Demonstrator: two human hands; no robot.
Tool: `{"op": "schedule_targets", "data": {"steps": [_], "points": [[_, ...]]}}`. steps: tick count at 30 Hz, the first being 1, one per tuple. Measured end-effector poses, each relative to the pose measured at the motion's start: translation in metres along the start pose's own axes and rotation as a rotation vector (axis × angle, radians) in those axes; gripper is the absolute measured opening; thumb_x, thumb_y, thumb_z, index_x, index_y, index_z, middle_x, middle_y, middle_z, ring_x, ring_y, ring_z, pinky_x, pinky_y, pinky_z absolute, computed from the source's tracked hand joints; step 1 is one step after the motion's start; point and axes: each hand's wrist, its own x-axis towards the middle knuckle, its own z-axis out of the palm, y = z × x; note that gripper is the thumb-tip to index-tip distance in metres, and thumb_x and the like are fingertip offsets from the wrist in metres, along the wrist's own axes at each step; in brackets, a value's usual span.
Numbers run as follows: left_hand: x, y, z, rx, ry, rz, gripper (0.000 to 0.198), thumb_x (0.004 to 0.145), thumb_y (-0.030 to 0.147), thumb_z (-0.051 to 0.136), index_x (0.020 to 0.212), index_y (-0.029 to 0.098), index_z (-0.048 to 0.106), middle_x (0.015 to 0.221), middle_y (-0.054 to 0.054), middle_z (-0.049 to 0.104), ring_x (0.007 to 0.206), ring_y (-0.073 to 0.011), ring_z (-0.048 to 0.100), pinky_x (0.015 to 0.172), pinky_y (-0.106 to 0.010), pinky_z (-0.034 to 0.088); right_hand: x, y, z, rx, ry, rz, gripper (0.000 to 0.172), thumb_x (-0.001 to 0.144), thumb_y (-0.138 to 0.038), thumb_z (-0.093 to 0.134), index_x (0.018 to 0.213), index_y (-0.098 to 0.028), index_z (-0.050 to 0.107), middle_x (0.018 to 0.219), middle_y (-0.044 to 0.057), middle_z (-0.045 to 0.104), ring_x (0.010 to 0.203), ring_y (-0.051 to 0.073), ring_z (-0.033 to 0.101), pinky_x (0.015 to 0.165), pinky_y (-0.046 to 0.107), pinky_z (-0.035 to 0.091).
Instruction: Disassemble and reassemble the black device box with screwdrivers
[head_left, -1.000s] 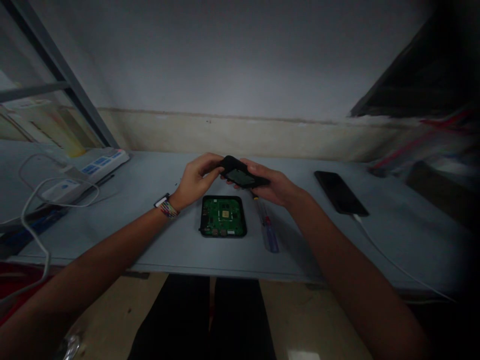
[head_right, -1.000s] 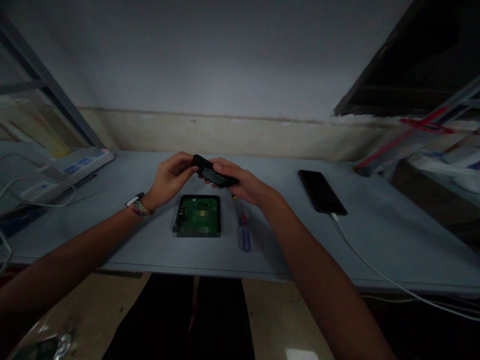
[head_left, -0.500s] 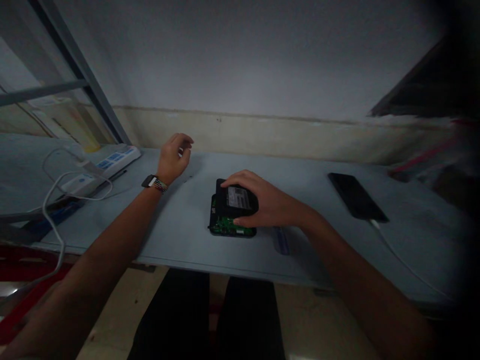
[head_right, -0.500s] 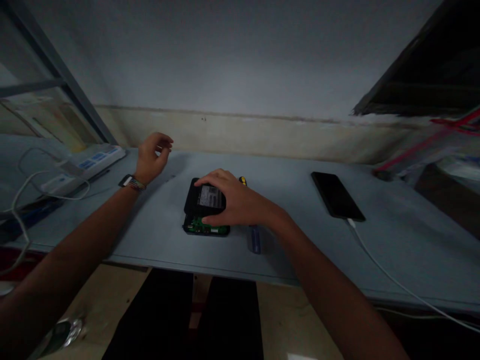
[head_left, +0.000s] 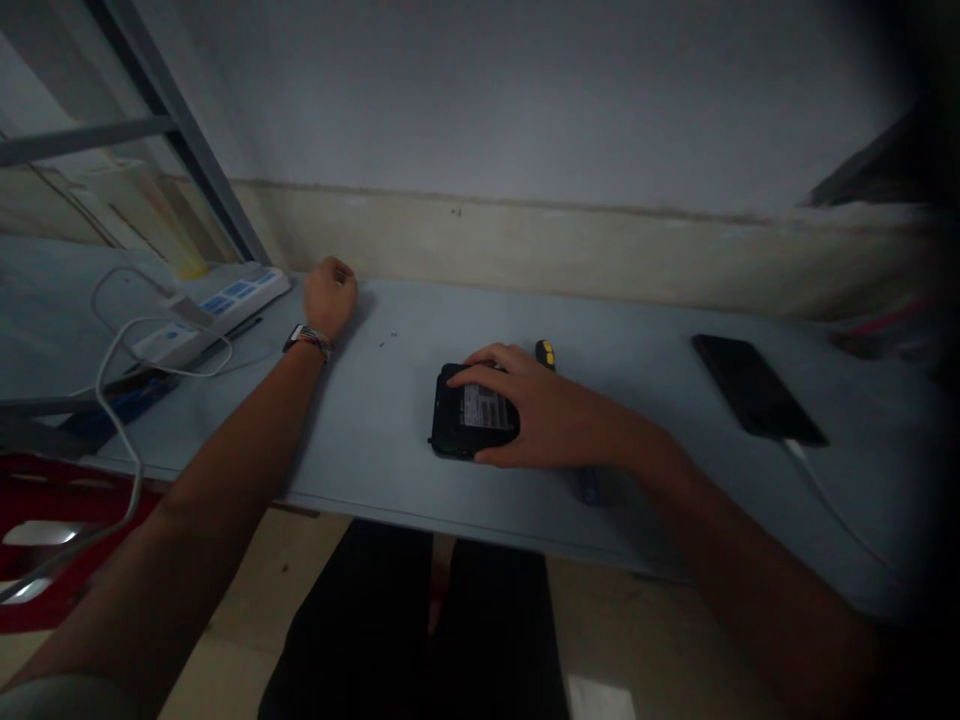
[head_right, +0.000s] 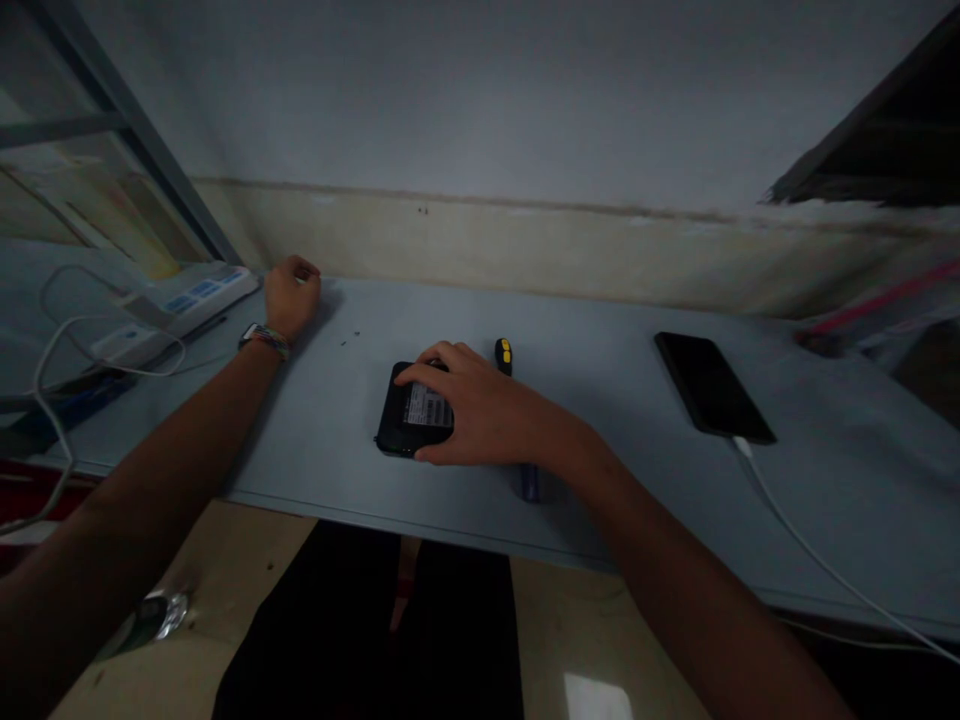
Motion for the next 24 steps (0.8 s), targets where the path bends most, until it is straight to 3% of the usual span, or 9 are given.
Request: {"op": "schedule_targets", "data": {"steps": [24], "points": [[0.0002,0.0012,0.0049,0.006,-0.021,-0.03,0.005,0.091,0.017,0.065,0.091,0.019,0.07,0.103,-0.015,0.075,0.111,-0.0338,0.068,0.11,-0.051,0.048,0.0016,0.0041,0.0063,-0.01,-0.059,0.035,0.08,0.073,-0.043,0.097,0.146,-0.032,0.067,0.148,0.013,0.059,0.137,0.038,0.059,0.12,0.061,0.05]]}}
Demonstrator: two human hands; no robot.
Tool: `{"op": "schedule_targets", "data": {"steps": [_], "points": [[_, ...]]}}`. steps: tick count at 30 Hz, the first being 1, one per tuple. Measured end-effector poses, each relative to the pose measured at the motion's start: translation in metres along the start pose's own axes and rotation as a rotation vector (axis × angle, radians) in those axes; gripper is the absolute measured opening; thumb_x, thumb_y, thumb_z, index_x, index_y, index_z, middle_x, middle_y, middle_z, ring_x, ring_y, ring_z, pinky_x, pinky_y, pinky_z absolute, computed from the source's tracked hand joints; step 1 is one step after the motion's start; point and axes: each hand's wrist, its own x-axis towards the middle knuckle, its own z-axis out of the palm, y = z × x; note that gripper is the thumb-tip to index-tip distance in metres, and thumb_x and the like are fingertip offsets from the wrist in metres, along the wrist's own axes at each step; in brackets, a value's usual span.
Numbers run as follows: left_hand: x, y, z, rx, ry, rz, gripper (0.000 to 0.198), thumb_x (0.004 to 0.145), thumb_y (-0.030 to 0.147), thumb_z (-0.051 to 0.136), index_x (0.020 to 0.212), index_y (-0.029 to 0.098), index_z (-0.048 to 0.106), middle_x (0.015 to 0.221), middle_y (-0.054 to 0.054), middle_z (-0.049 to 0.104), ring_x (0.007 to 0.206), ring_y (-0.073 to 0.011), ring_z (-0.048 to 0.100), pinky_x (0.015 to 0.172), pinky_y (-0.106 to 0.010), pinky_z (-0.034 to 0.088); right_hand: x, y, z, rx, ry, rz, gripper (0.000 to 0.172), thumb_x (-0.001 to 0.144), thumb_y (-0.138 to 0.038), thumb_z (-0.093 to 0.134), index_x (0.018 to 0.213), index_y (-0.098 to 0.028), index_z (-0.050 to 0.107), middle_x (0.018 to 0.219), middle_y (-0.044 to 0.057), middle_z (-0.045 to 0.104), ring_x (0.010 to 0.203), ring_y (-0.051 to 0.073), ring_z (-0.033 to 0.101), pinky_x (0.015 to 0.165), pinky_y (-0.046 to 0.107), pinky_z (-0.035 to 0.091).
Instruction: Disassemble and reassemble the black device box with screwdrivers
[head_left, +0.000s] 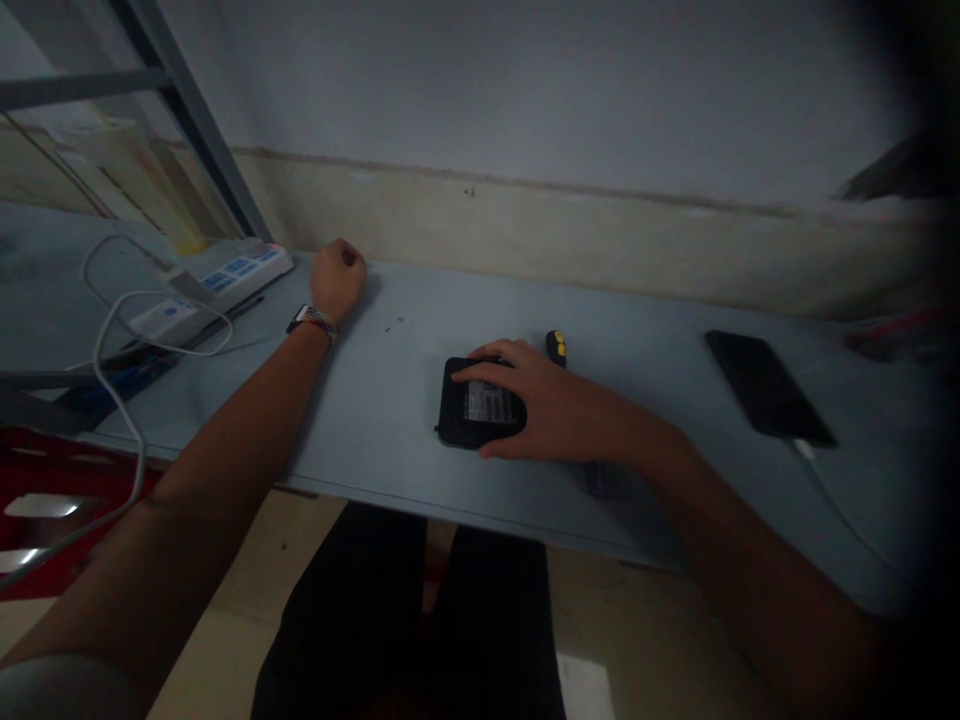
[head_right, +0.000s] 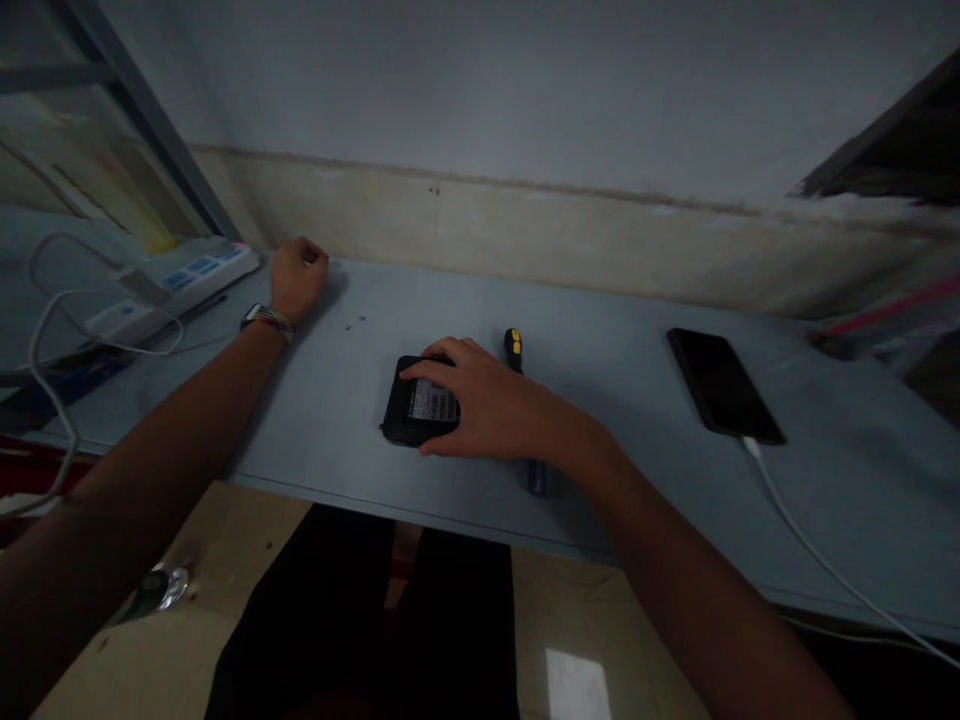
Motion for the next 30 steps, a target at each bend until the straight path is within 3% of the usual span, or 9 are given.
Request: {"op": "schedule_targets", "data": {"steps": [7,13,18,21,24,27,30], "points": [[0.001,0.001,-0.001,0.004,-0.023,-0.016,0.006,0.092,0.016,0.065,0.092,0.019,0.07,0.104,-0.014,0.076,0.117,-0.0341,0.067,0.114,-0.051,0.047,-0.001,-0.001,0.002,-0.024,-0.001,-0.013,0.078,0.076,-0.045,0.095,0.148,-0.032,0.066,0.15,0.013,0.059,0.137,0.038,0.06,0.118,0.06,0.052],[0.002,0.003,-0.003,0.037,-0.084,-0.041,0.014,0.093,0.023,0.062,0.101,0.016,0.071,0.118,-0.02,0.076,0.122,-0.0365,0.067,0.114,-0.054,0.047,-0.001,-0.003,0.001,-0.03,-0.006,0.004,0.076,0.08,-0.048,0.092,0.149,-0.029,0.065,0.152,0.014,0.06,0.139,0.038,0.06,0.12,0.059,0.051],[0.0,0.006,-0.006,0.128,-0.117,-0.041,0.025,0.095,0.028,0.056,0.11,0.018,0.074,0.125,-0.018,0.075,0.128,-0.036,0.067,0.116,-0.051,0.049,-0.005,-0.002,-0.018,0.027,0.052,0.029,0.061,0.095,-0.056,0.076,0.148,-0.027,0.065,0.151,0.014,0.063,0.14,0.035,0.061,0.121,0.059,0.049],[-0.002,0.008,-0.006,0.13,-0.125,-0.059,0.028,0.095,0.03,0.056,0.115,0.02,0.074,0.126,-0.016,0.076,0.129,-0.0353,0.066,0.115,-0.05,0.05,-0.009,-0.002,-0.032,0.026,0.115,0.023,0.055,0.096,-0.051,0.075,0.145,-0.028,0.065,0.148,0.012,0.066,0.139,0.035,0.063,0.122,0.06,0.047],[-0.003,0.01,-0.007,0.149,-0.119,-0.064,0.027,0.096,0.029,0.055,0.112,0.019,0.075,0.123,-0.016,0.077,0.126,-0.0345,0.069,0.113,-0.048,0.052,-0.01,-0.003,-0.035,0.028,0.044,0.03,0.066,0.086,-0.044,0.083,0.146,-0.026,0.063,0.147,0.013,0.065,0.138,0.035,0.063,0.121,0.058,0.049],[-0.003,0.011,-0.008,0.168,-0.111,-0.047,0.024,0.096,0.026,0.056,0.108,0.017,0.075,0.12,-0.018,0.077,0.123,-0.0349,0.07,0.113,-0.048,0.052,-0.009,-0.006,-0.025,0.01,-0.038,0.026,0.078,0.08,-0.039,0.088,0.15,-0.025,0.059,0.146,0.013,0.064,0.136,0.035,0.062,0.119,0.055,0.051],[-0.003,0.011,-0.007,0.17,-0.091,-0.046,0.023,0.096,0.026,0.056,0.106,0.018,0.075,0.119,-0.017,0.078,0.123,-0.034,0.07,0.113,-0.047,0.052,-0.008,-0.008,-0.013,-0.058,-0.04,0.031,0.085,0.076,-0.036,0.09,0.153,-0.024,0.056,0.146,0.013,0.062,0.134,0.035,0.061,0.118,0.055,0.051]]}}
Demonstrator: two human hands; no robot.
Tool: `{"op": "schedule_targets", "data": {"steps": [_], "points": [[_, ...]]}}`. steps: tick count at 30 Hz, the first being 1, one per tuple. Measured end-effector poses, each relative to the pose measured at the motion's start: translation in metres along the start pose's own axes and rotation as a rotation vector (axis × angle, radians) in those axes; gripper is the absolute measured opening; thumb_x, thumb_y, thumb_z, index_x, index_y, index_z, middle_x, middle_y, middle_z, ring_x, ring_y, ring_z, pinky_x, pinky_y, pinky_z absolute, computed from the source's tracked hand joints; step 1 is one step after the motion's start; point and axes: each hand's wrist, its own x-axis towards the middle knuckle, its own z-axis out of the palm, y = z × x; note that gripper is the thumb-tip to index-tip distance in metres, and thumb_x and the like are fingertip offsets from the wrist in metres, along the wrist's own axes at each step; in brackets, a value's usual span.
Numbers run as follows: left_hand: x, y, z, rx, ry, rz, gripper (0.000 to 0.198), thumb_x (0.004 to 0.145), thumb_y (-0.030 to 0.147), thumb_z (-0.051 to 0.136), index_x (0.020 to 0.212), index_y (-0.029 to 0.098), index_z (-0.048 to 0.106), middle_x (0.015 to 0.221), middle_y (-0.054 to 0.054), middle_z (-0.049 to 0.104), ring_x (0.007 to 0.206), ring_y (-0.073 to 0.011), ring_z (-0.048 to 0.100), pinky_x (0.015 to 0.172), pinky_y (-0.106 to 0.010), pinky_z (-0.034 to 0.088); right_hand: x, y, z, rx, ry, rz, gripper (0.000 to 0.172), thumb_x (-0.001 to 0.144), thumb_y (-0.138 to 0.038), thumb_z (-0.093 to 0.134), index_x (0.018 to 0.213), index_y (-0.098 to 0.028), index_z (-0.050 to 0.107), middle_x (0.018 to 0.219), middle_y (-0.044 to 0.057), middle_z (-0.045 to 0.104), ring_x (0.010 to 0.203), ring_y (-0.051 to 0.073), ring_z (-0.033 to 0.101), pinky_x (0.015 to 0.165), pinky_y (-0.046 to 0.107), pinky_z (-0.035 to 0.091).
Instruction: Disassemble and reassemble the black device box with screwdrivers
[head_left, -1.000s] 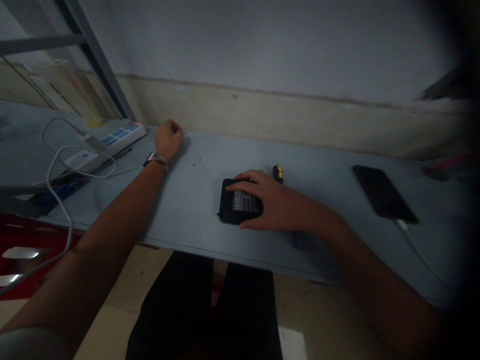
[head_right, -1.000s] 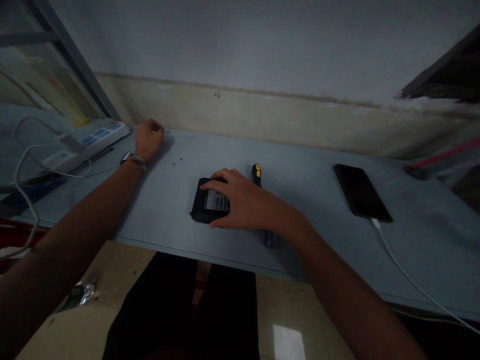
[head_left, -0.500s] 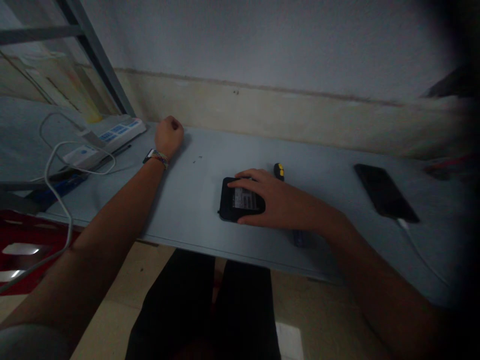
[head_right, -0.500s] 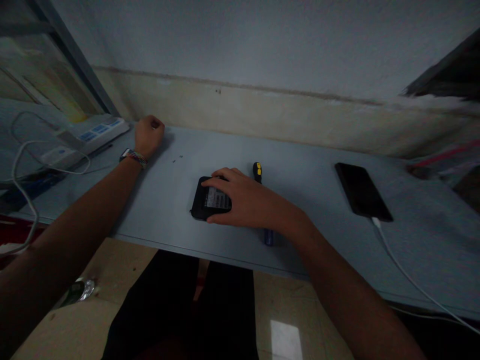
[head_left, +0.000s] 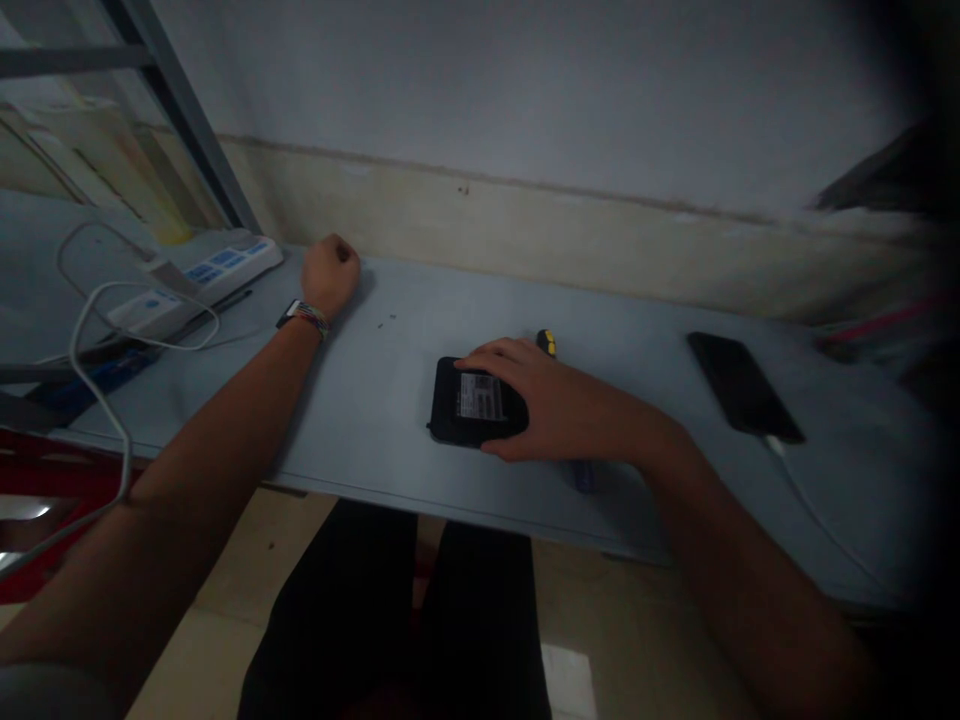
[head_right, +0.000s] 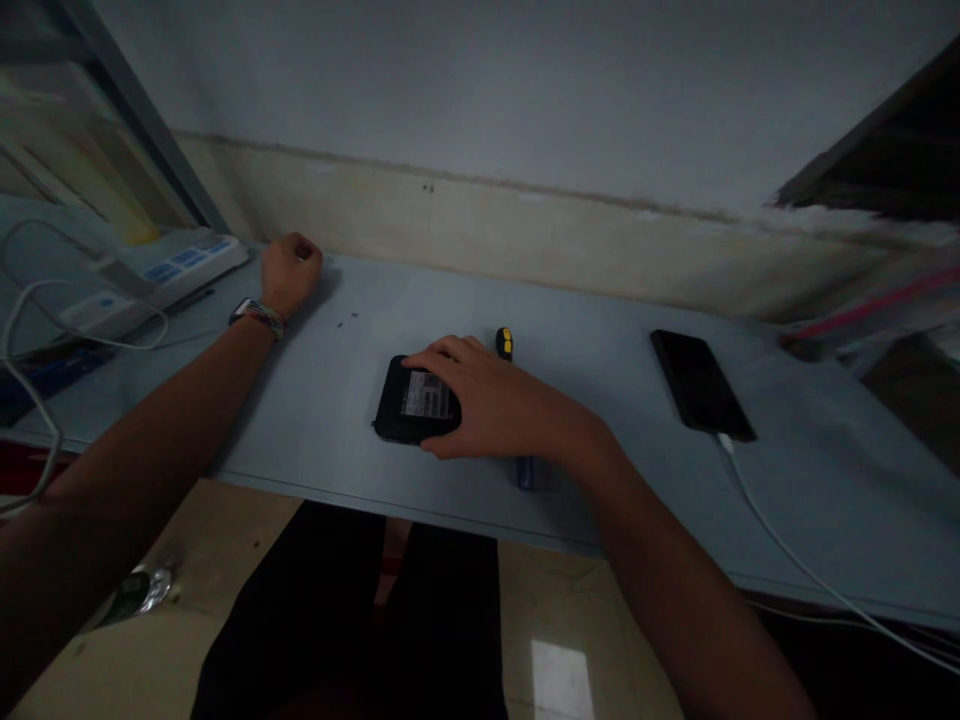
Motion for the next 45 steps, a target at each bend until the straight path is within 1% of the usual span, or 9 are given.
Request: {"op": "schedule_targets", "data": {"steps": [3,9,15,22,26,29,36,41,45], "points": [[0.001,-0.002,0.001,-0.003,0.003,0.004,0.023,0.095,0.026,0.055,0.105,0.019,0.074,0.119,-0.016,0.078,0.122,-0.033,0.071,0.111,-0.046,0.053,0.002,-0.002,0.006,-0.048,0.017,0.002,0.087,0.074,-0.033,0.09,0.153,-0.023,0.056,0.144,0.013,0.062,0.132,0.036,0.06,0.116,0.055,0.052],[0.002,-0.002,0.001,-0.029,-0.026,-0.001,0.022,0.094,0.027,0.056,0.105,0.02,0.074,0.118,-0.015,0.077,0.124,-0.0344,0.069,0.11,-0.049,0.053,0.002,-0.006,0.007,-0.116,0.043,-0.015,0.087,0.072,-0.03,0.087,0.153,-0.024,0.055,0.138,0.013,0.063,0.128,0.036,0.06,0.114,0.055,0.052],[0.003,-0.003,0.002,0.023,0.004,0.03,0.017,0.094,0.023,0.057,0.101,0.019,0.073,0.112,-0.014,0.078,0.114,-0.0314,0.072,0.107,-0.046,0.055,0.003,-0.008,0.009,-0.159,0.057,-0.024,0.087,0.074,-0.034,0.085,0.154,-0.022,0.054,0.137,0.014,0.062,0.127,0.036,0.06,0.114,0.055,0.052],[0.001,-0.003,0.003,-0.035,0.009,0.004,0.015,0.095,0.023,0.058,0.101,0.02,0.072,0.114,-0.013,0.077,0.118,-0.03,0.071,0.109,-0.042,0.053,0.003,-0.012,0.008,-0.213,0.052,-0.007,0.082,0.075,-0.04,0.085,0.15,-0.019,0.057,0.134,0.016,0.062,0.126,0.037,0.059,0.112,0.056,0.053],[0.001,-0.001,0.002,0.006,0.022,0.018,0.013,0.096,0.022,0.058,0.097,0.021,0.07,0.111,-0.011,0.077,0.114,-0.0278,0.072,0.104,-0.04,0.054,0.003,-0.014,0.008,-0.237,0.053,0.002,0.081,0.076,-0.041,0.083,0.149,-0.018,0.058,0.135,0.016,0.062,0.127,0.038,0.059,0.113,0.055,0.052],[0.001,0.0,0.001,0.043,0.011,0.012,0.014,0.098,0.023,0.056,0.099,0.021,0.07,0.111,-0.01,0.078,0.112,-0.0264,0.072,0.103,-0.041,0.055,0.002,-0.015,0.008,-0.239,0.057,0.008,0.079,0.076,-0.042,0.083,0.147,-0.018,0.058,0.136,0.017,0.062,0.127,0.038,0.059,0.113,0.056,0.053],[-0.001,0.001,-0.001,-0.023,-0.033,0.005,0.02,0.098,0.026,0.054,0.105,0.021,0.072,0.122,-0.014,0.076,0.122,-0.0326,0.069,0.113,-0.049,0.051,0.003,-0.015,0.009,-0.214,0.074,0.009,0.076,0.076,-0.042,0.083,0.144,-0.022,0.058,0.136,0.016,0.063,0.126,0.039,0.061,0.108,0.058,0.055],[-0.002,0.001,0.0,-0.034,-0.017,-0.024,0.023,0.098,0.028,0.054,0.107,0.024,0.074,0.12,-0.011,0.078,0.122,-0.0291,0.069,0.11,-0.04,0.051,0.003,-0.012,0.01,-0.205,0.074,-0.007,0.071,0.076,-0.042,0.083,0.141,-0.022,0.061,0.136,0.016,0.063,0.126,0.04,0.061,0.11,0.059,0.055],[-0.001,0.001,0.0,-0.033,-0.016,-0.026,0.024,0.096,0.028,0.054,0.108,0.022,0.075,0.12,-0.012,0.077,0.124,-0.0302,0.069,0.109,-0.039,0.05,0.003,-0.012,0.01,-0.199,0.058,0.0,0.071,0.076,-0.042,0.083,0.14,-0.02,0.062,0.137,0.017,0.062,0.126,0.039,0.061,0.111,0.06,0.054]]}}
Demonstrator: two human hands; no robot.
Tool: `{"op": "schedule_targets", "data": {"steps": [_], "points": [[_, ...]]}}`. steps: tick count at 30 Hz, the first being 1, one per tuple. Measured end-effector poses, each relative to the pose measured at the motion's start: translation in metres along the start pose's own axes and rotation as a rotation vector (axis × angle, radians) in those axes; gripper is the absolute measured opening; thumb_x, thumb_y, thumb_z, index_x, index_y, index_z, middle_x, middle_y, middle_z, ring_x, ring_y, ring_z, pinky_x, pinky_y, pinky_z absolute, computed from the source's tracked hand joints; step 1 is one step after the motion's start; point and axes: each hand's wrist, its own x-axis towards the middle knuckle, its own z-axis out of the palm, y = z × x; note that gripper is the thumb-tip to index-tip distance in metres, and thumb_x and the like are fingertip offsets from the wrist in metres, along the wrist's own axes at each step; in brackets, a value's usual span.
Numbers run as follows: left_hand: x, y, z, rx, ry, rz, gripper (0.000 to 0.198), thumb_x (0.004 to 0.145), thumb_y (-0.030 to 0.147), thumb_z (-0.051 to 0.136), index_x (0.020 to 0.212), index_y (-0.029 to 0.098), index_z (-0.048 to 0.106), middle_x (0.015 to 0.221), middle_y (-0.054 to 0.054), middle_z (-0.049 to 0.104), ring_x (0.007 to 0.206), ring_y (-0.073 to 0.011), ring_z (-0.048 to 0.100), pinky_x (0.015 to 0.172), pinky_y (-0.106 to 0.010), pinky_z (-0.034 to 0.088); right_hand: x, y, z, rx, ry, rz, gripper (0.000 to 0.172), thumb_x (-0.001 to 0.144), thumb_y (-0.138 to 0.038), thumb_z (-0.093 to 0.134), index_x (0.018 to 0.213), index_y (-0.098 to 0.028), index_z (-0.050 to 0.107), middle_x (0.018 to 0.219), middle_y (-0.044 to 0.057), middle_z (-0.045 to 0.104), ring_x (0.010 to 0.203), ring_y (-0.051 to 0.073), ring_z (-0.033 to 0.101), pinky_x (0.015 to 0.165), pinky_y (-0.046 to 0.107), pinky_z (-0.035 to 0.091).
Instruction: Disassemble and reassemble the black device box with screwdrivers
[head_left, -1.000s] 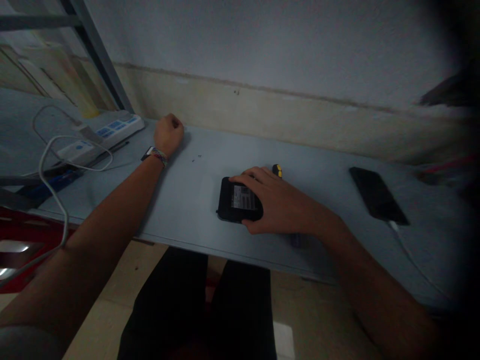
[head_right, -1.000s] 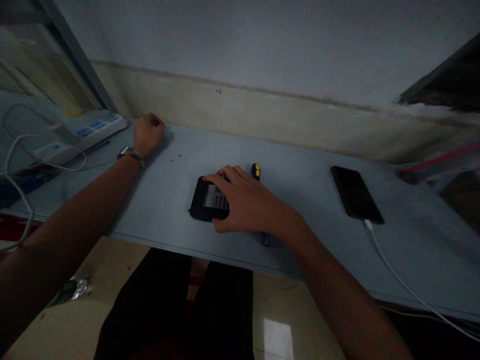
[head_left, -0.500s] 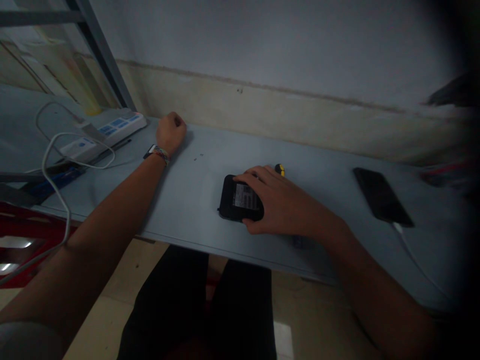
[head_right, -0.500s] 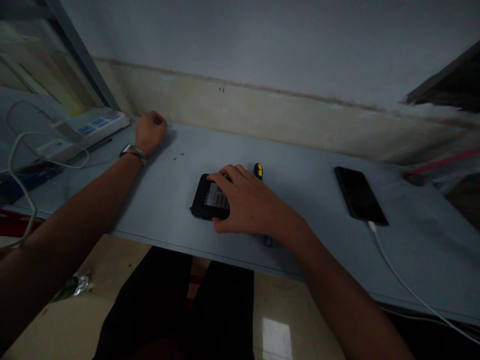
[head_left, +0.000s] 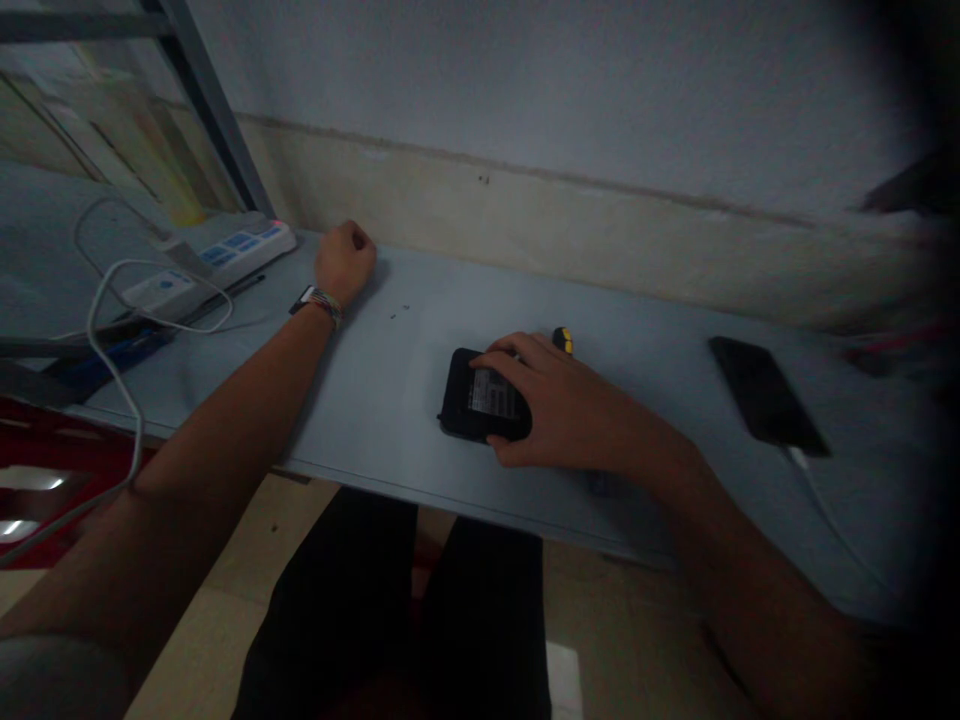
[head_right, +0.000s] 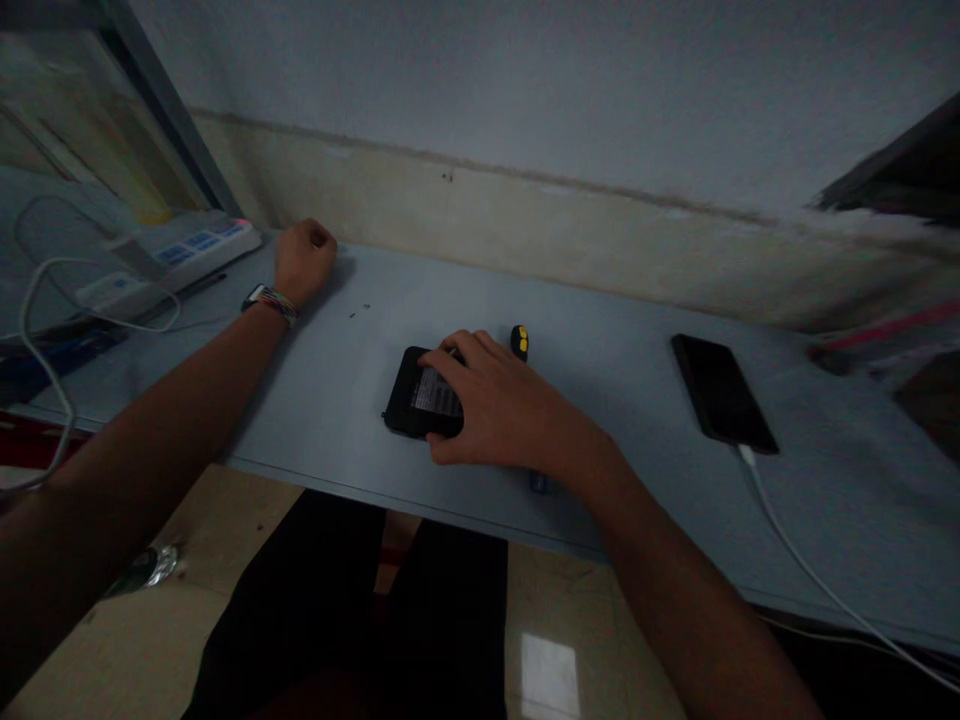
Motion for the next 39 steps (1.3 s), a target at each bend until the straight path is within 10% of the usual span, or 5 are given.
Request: {"op": "schedule_targets", "data": {"steps": [14,18,22,30,39], "points": [[-0.005,0.006,-0.003,0.041,-0.021,0.005,0.026,0.1,0.027,0.052,0.113,0.017,0.073,0.124,-0.014,0.076,0.12,-0.0273,0.068,0.109,-0.046,0.049,-0.001,0.005,-0.001,0.048,0.017,-0.018,0.066,0.08,-0.038,0.082,0.141,-0.021,0.062,0.141,0.016,0.064,0.128,0.038,0.063,0.114,0.059,0.055],[-0.004,0.007,-0.004,0.035,-0.029,0.001,0.025,0.099,0.025,0.052,0.111,0.018,0.073,0.126,-0.016,0.076,0.124,-0.0314,0.068,0.112,-0.048,0.048,0.004,0.007,-0.007,0.153,0.187,0.042,0.036,0.098,-0.02,0.055,0.133,-0.024,0.064,0.138,0.014,0.068,0.128,0.033,0.068,0.111,0.057,0.056],[-0.004,0.005,-0.004,0.001,-0.033,0.001,0.029,0.098,0.028,0.052,0.115,0.018,0.073,0.129,-0.017,0.075,0.129,-0.0353,0.067,0.114,-0.053,0.047,0.008,0.008,0.0,0.182,0.368,0.02,0.041,0.109,-0.022,0.041,0.143,-0.023,0.064,0.147,0.015,0.067,0.142,0.032,0.063,0.122,0.058,0.049],[-0.003,0.0,0.001,-0.013,-0.006,-0.004,0.03,0.096,0.03,0.053,0.115,0.021,0.075,0.127,-0.016,0.077,0.125,-0.0351,0.067,0.112,-0.051,0.049,0.015,-0.002,0.032,0.042,0.102,-0.019,0.058,0.116,-0.041,0.04,0.17,-0.022,0.042,0.182,0.016,0.031,0.171,0.034,0.024,0.134,0.064,0.033],[-0.003,0.001,-0.001,-0.022,-0.029,-0.008,0.026,0.096,0.032,0.055,0.112,0.024,0.074,0.126,-0.013,0.077,0.128,-0.0339,0.067,0.113,-0.049,0.049,0.014,-0.007,0.035,-0.089,0.041,-0.013,0.055,0.115,-0.038,0.044,0.168,-0.024,0.046,0.181,0.018,0.033,0.167,0.041,0.033,0.131,0.068,0.037]]}}
